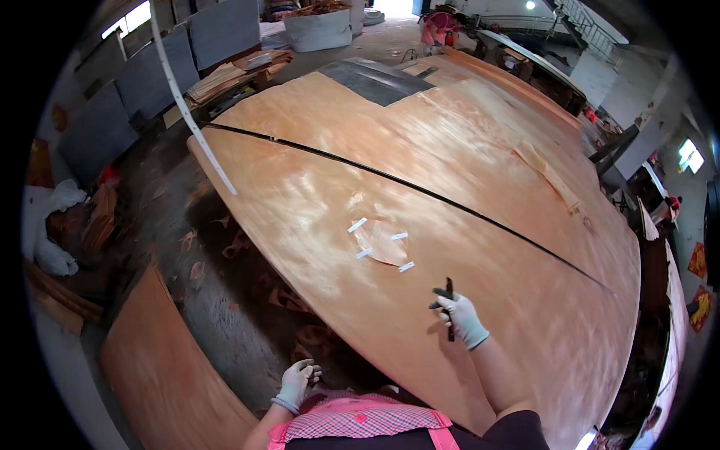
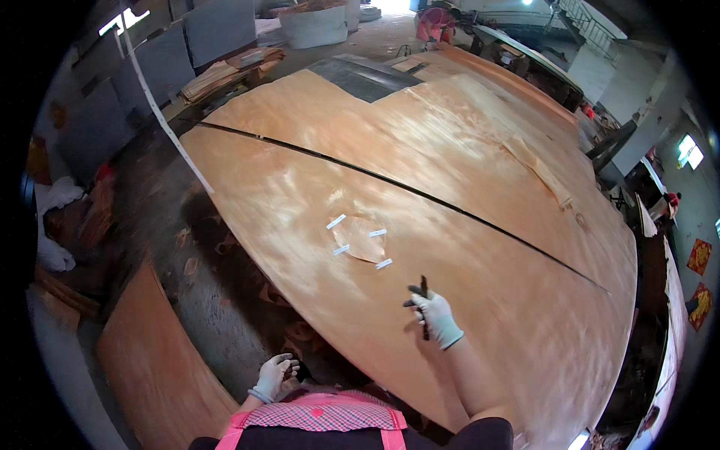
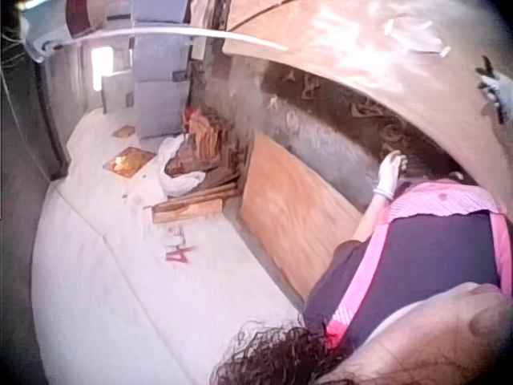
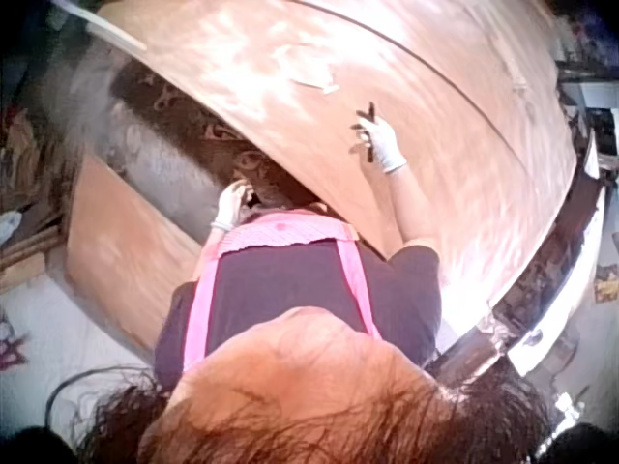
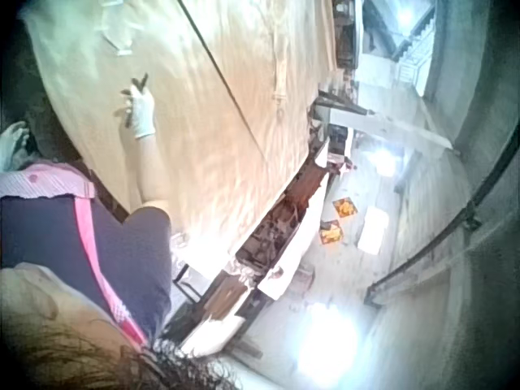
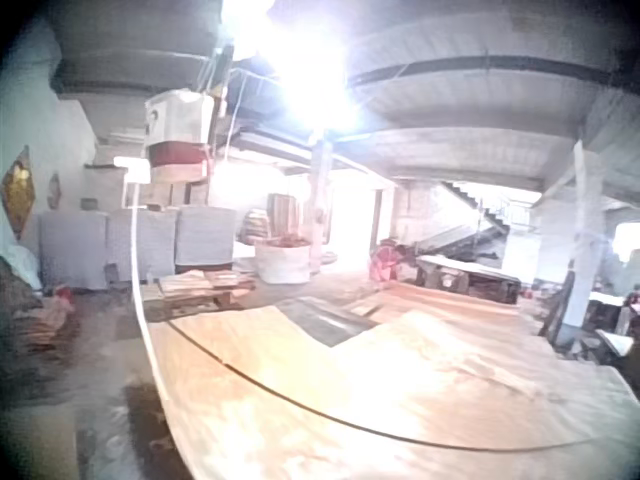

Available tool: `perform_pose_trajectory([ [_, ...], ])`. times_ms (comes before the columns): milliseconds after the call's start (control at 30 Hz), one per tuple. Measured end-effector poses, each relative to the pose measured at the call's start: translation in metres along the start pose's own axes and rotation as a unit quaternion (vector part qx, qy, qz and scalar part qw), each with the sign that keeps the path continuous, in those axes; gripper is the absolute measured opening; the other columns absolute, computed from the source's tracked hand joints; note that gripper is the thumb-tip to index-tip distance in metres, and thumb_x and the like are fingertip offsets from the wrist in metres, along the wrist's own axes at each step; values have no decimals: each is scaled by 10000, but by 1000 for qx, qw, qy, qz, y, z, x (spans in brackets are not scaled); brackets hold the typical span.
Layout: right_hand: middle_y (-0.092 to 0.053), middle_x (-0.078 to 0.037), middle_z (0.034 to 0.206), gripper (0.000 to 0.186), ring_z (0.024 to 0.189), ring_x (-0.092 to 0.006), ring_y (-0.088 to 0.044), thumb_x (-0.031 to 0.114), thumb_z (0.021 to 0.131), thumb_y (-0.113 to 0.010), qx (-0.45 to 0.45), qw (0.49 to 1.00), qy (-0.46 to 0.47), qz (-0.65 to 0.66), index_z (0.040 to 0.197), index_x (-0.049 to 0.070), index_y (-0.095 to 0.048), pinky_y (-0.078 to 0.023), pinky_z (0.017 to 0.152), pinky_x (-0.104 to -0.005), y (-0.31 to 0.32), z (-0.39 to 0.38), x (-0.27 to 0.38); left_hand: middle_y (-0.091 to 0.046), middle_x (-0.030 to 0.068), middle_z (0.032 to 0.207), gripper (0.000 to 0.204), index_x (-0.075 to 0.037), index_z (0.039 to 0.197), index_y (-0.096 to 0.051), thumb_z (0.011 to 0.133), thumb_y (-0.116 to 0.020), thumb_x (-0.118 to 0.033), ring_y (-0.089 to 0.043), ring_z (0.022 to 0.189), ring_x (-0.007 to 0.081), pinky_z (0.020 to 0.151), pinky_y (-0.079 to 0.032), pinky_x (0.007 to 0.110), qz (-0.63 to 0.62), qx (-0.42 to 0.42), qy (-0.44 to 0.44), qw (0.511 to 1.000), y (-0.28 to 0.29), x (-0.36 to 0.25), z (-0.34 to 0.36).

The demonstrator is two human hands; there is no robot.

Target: The person lifts a large sheet of wood veneer, places it onto a metal cutting table, and uses a blade to trim specific sections and cut smaller pieces while measuring with a ruler.

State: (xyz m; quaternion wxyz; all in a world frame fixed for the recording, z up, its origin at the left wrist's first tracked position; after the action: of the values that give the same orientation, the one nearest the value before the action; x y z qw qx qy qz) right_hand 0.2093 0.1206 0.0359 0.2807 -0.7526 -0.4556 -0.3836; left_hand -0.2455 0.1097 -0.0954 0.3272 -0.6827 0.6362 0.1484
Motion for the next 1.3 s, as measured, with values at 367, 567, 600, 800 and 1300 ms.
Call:
perform_pose_trajectory([
  [367,-619,-63,817,339,441,-59,-376,151,977,-539,231,950,-75,197,1298,44,-516,-305,415,-211,-303,-2,5,-633,186,1062,291,38,1270,-483,984,-464,-10,-661,826,218,660,-557,285,-50,-105,-69,991,248,-101,11],
  [567,-622,-46,837,358,490,-55,-404,187,983,-534,255,958,-87,93,1307,35,-529,-303,425,-205,-419,46,19,-645,176,994,220,-17,1192,-516,978,-464,-24,-679,791,254,627,-570,326,-180,-173,-84,965,348,-131,40],
  [600,-623,-36,837,383,518,-52,-430,174,972,-564,280,950,-99,96,1327,39,-521,-334,447,-202,-438,58,19,-648,175,984,212,-31,1181,-521,976,-467,-29,-681,789,266,625,-570,335,-206,-173,-69,961,352,-135,47],
  [800,-678,-102,966,354,628,-95,-554,173,993,-551,234,971,-42,31,1311,25,-505,-466,549,-235,-567,160,35,-661,163,1000,171,-53,1149,-531,982,-502,-70,-689,802,268,632,-573,353,-223,-167,-110,954,405,-221,109],
  [1300,-657,-255,1006,501,965,-418,-623,435,1007,-431,420,746,349,-380,1141,-16,-601,-484,857,-453,-1039,189,157,-537,11,690,405,-76,940,-560,1033,-412,-441,-497,531,105,423,-364,242,-147,-167,-215,951,415,-632,147],
])
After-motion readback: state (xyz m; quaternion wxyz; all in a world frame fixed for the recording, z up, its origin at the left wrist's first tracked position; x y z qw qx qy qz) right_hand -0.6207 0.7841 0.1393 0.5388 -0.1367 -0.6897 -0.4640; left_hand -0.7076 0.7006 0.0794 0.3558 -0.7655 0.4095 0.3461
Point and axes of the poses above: each hand's wrist, its own z-axis towards the middle knuckle, its own y-axis out of the back of the hand, x = y × z, the point moved 10 cm from there along z, towards the middle knuckle
